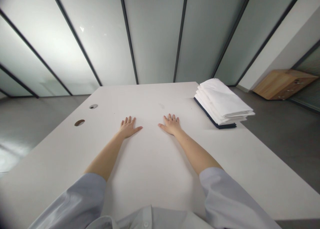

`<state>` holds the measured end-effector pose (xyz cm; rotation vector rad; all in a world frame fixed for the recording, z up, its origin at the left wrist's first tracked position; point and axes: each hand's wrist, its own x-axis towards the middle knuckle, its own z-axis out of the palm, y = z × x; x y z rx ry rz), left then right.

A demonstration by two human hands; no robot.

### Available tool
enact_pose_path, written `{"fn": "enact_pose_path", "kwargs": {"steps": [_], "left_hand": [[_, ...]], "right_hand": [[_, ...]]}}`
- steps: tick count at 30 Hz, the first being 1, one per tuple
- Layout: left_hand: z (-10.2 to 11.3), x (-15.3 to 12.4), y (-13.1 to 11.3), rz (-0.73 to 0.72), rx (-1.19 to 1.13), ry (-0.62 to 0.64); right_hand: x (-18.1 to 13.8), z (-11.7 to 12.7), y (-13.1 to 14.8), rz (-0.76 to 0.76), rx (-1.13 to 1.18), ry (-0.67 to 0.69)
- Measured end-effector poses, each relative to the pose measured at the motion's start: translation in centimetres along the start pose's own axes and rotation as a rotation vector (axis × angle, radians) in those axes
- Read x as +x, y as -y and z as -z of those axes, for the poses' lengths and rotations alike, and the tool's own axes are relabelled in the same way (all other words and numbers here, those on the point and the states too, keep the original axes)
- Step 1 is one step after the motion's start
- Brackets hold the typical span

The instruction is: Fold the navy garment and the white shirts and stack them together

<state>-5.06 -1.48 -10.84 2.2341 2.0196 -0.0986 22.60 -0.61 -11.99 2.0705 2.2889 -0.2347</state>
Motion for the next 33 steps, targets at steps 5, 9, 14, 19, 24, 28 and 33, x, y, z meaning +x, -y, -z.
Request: {"fn": "enact_pose_path", "kwargs": {"steps": [5,9,14,19,24,28,33], "left_hand": [[0.16,-0.17,-0.12,0.002,-0.002,0.001],[0.24,-0.23,-0.17,0.0,-0.002,0.001],[0.26,-0.23,-0.18,0.001,-0.002,0.004],[0.34,-0.33,-0.24,0.004,0.005,0.002],[0.48,-0.45,-0.3,0.004,0.005,0.002],[0.57,-0.45,-0.32,0.005,0.008,0.006],[0.47,-0.34,-0.23,0.003,0.009,0.008]], "right_hand": [[-0.04,0.03,0.0,-0.001,0.003,0.005],[-0.01,0.04,-0.01,-0.002,0.0,0.004],[-0.01,0.07,0.01,0.001,-0.005,0.002],[0.06,-0.01,-0.01,0.003,-0.013,0.009],[0.01,0.02,-0.02,0.006,-0.011,-0.002],[0.11,-0.08,-0.09,0.006,-0.01,-0.007],[0.27,-0.24,-0.17,0.004,-0.017,-0.007]]}}
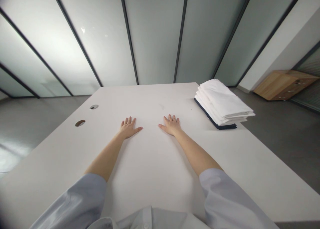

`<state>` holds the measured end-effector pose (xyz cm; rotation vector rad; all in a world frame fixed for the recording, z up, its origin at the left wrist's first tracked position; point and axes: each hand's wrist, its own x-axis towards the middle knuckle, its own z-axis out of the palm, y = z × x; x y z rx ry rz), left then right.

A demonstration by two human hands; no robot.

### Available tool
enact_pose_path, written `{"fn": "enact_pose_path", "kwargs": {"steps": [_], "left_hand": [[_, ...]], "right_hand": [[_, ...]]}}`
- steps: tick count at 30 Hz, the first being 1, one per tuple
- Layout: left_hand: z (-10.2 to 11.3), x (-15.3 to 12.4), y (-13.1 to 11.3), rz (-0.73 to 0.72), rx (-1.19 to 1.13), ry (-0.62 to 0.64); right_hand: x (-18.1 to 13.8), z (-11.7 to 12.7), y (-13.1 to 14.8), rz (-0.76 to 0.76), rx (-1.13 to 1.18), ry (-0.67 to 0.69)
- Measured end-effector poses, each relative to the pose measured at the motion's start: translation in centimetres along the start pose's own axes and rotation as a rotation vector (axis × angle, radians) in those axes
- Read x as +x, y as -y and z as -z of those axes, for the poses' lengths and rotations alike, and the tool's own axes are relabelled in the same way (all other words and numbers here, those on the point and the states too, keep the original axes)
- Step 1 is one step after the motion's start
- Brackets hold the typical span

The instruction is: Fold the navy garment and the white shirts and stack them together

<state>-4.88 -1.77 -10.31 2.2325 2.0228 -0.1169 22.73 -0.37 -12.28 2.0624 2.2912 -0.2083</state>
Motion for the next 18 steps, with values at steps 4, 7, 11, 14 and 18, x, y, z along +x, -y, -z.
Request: {"fn": "enact_pose_path", "kwargs": {"steps": [4,7,11,14,18], "left_hand": [[-0.16,0.07,0.07,-0.001,0.002,-0.008],[-0.18,0.06,0.1,-0.001,-0.004,-0.011],[-0.15,0.05,0.12,-0.001,-0.004,-0.01],[-0.21,0.11,0.16,0.001,-0.008,-0.008],[-0.31,0.18,0.2,0.002,-0.009,-0.011]], "right_hand": [[-0.07,0.13,0.06,0.002,0.011,0.003],[-0.12,0.23,0.11,0.003,0.018,0.003],[-0.23,0.37,0.18,0.004,0.014,-0.001],[-0.4,0.57,0.26,0.004,0.011,0.003],[-0.57,0.77,0.34,0.001,0.011,0.01]]}}
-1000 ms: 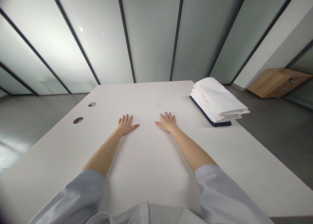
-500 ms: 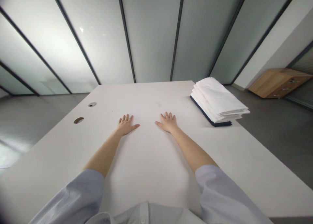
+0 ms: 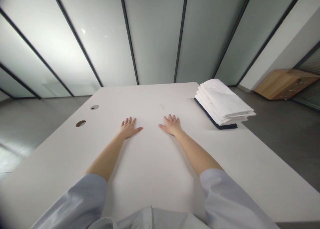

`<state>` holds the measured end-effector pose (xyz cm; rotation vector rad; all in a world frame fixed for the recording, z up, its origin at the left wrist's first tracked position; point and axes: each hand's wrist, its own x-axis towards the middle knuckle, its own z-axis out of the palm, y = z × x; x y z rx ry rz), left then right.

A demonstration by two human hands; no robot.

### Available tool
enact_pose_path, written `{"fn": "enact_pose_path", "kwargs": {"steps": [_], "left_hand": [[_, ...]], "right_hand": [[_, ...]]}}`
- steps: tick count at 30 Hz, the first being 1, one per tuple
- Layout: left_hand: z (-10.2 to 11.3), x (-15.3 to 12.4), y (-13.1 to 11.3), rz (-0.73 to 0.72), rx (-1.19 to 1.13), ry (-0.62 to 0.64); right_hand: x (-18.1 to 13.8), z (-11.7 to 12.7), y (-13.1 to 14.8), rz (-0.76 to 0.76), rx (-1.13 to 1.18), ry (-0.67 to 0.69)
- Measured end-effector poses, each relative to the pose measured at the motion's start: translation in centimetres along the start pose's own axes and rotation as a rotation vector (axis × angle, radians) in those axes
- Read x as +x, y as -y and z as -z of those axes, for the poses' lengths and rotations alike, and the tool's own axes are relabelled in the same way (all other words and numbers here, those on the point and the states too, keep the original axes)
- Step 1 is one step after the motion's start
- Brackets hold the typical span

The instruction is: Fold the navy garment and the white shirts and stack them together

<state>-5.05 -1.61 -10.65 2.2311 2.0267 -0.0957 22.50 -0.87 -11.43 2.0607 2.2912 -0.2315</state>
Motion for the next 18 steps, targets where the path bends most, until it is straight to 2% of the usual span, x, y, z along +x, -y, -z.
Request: {"fn": "enact_pose_path", "kwargs": {"steps": [18], "left_hand": [[0.08,-0.05,0.06,-0.005,-0.002,-0.006]], "right_hand": [[0.03,-0.04,-0.03,0.005,0.011,-0.009]]}}
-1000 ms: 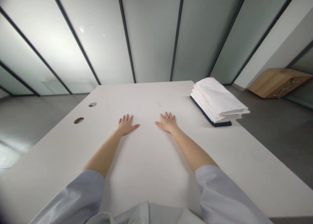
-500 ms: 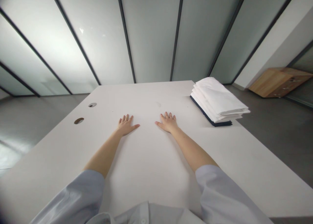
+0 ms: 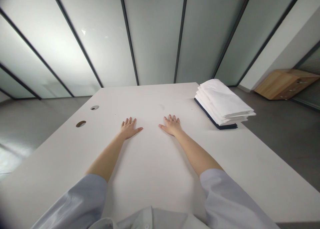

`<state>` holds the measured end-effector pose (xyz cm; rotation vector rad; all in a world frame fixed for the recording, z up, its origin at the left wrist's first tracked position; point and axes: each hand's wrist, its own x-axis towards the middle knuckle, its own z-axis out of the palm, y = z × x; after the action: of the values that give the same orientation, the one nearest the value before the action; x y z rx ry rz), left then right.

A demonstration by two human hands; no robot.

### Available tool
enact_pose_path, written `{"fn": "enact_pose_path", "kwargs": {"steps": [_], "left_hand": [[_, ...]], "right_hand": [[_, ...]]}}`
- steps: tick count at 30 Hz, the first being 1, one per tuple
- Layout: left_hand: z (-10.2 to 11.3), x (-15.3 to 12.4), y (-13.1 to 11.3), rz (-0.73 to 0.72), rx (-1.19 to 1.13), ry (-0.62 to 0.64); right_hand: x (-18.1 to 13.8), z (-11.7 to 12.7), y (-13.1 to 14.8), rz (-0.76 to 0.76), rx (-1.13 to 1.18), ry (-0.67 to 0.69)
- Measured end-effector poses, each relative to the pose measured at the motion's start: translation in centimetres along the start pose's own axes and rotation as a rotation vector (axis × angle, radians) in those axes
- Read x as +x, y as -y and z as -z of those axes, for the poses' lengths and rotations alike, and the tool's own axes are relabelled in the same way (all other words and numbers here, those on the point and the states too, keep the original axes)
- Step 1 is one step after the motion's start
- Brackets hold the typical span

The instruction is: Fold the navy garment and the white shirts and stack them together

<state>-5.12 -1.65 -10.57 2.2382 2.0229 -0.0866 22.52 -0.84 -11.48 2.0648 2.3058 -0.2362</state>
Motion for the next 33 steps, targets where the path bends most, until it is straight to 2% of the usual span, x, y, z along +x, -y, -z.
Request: {"fn": "enact_pose_path", "kwargs": {"steps": [8,28,31,33], "left_hand": [[-0.2,0.1,0.2,0.006,0.002,-0.041],[-0.2,0.1,0.3,0.008,-0.018,-0.053],[0.9,0.3,-0.3,0.039,-0.034,-0.016],[3.0,-0.5,-1.3,0.033,-0.051,0.1]], "right_hand": [[0.0,-0.1,0.0,0.004,0.004,-0.043],[0.1,-0.3,-0.3,0.01,0.012,-0.06],[0.1,-0.1,-0.3,0.017,0.006,-0.071],[0.0,0.1,-0.2,0.017,-0.003,-0.075]]}}
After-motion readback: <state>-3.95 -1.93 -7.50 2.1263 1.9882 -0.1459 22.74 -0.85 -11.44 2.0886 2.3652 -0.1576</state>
